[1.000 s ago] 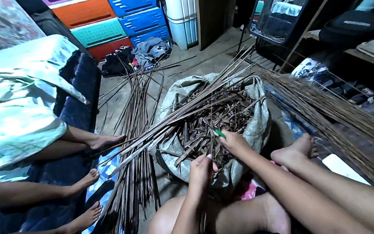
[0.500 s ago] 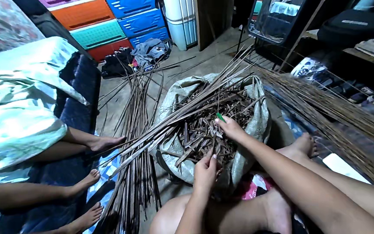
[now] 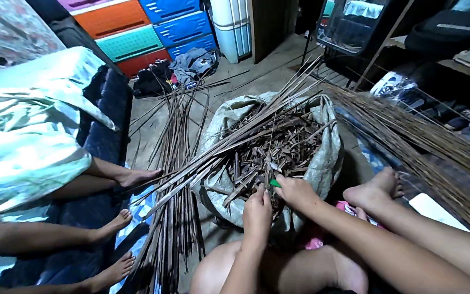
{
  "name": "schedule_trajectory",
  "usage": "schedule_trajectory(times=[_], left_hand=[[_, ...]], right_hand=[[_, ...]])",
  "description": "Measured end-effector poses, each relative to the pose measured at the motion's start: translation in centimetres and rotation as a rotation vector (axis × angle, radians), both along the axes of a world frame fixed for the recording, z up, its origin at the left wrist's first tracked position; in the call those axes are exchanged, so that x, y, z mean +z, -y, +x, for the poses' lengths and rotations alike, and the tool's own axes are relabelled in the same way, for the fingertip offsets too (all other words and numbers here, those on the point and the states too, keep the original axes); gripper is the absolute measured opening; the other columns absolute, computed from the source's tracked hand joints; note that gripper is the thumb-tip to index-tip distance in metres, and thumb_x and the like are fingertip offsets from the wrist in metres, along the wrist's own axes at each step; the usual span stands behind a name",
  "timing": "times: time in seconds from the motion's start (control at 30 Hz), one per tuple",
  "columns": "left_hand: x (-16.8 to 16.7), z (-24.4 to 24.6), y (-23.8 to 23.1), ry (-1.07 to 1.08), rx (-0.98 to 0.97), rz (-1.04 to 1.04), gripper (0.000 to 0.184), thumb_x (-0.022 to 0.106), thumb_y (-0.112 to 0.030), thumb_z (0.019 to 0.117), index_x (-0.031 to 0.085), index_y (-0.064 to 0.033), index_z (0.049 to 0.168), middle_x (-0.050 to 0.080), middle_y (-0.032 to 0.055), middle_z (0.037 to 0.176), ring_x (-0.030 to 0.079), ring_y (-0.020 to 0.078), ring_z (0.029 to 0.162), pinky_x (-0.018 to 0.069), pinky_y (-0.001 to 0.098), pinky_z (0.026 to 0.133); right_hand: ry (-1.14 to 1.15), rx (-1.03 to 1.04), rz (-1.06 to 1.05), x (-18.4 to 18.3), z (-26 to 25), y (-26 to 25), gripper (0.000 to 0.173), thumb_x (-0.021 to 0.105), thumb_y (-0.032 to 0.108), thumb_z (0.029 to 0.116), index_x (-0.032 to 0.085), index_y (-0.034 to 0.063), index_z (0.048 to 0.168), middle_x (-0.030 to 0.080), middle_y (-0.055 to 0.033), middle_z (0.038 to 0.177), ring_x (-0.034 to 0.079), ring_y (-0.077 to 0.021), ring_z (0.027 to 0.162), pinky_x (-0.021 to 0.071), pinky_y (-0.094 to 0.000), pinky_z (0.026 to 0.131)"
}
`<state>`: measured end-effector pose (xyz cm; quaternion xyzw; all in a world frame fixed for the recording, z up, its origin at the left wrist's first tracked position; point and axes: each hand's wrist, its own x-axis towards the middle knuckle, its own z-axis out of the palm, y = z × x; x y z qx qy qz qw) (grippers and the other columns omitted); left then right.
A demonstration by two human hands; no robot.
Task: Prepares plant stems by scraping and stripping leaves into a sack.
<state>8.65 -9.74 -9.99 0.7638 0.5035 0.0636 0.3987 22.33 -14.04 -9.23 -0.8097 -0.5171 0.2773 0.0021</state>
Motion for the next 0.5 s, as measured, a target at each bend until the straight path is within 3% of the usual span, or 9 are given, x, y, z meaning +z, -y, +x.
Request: schedule_trajectory(times=[0.1, 0.23, 0.33, 0.4, 0.5], left_hand=[[-0.3, 0.2, -0.1, -0.021, -0.006, -0.012, 0.042, 0.041, -0.027, 0.1119, 0.057, -0.0116, 0.148, 0.072, 0.0179, 0.122, 0.069, 0.0331, 0.112, 0.05, 0.0545, 0.101], [0.0, -0.2, 0.3, -0.016, -0.013, -0.032, 0.042, 0.042, -0.028, 0.1119, 0.058, -0.0109, 0.147, 0.073, 0.0179, 0.117, 0.07, 0.0323, 0.107, 0.0511, 0.0538, 0.098], [0.0, -0.3, 0.0, 0.004, 0.009, -0.053, 0.042, 0.041, -0.029, 0.112, 0.06, -0.0113, 0.145, 0.073, 0.0181, 0.115, 0.07, 0.0324, 0.104, 0.0516, 0.0542, 0.096], [0.1, -0.1, -0.3, 0.041, 0.026, -0.091, 0.042, 0.042, -0.029, 0.1119, 0.06, -0.0108, 0.145, 0.073, 0.0171, 0.11, 0.07, 0.0299, 0.099, 0.0523, 0.0517, 0.093], [-0.1, -0.2, -0.4, 0.225, 0.095, -0.183, 0.036, 0.046, -0.023, 0.1108, 0.067, -0.0048, 0.133, 0.07, 0.01, 0.089, 0.063, 0.017, 0.075, 0.052, 0.0372, 0.076]], right_hand=[[0.017, -0.066, 0.011, -0.7, 1.4, -1.7, 0.041, 0.041, 0.031, 0.1109, 0.057, -0.0008, 0.131, 0.068, -0.027, 0.119, 0.067, -0.0451, 0.115, 0.0521, -0.0622, 0.092], [0.041, -0.275, 0.009, -0.8, 5.4, -3.8, 0.046, 0.038, 0.032, 0.1111, 0.053, 0.0041, 0.144, 0.066, -0.0255, 0.129, 0.064, -0.044, 0.122, 0.0496, -0.0639, 0.098], [-0.003, -0.268, 0.01, 0.0, 6.1, -3.6, 0.047, 0.038, 0.034, 0.111, 0.055, 0.0054, 0.144, 0.067, -0.0238, 0.129, 0.064, -0.0419, 0.123, 0.0487, -0.0627, 0.099], [-0.087, -0.222, 0.053, 0.2, 5.0, -2.4, 0.043, 0.039, 0.035, 0.1109, 0.059, 0.0012, 0.129, 0.068, -0.0253, 0.117, 0.066, -0.043, 0.113, 0.0501, -0.0625, 0.093], [-0.215, -0.107, 0.12, -0.3, 3.0, 0.1, 0.04, 0.044, 0.033, 0.1095, 0.062, -0.0003, 0.12, 0.068, -0.0248, 0.102, 0.068, -0.0429, 0.1, 0.0511, -0.0622, 0.086]])
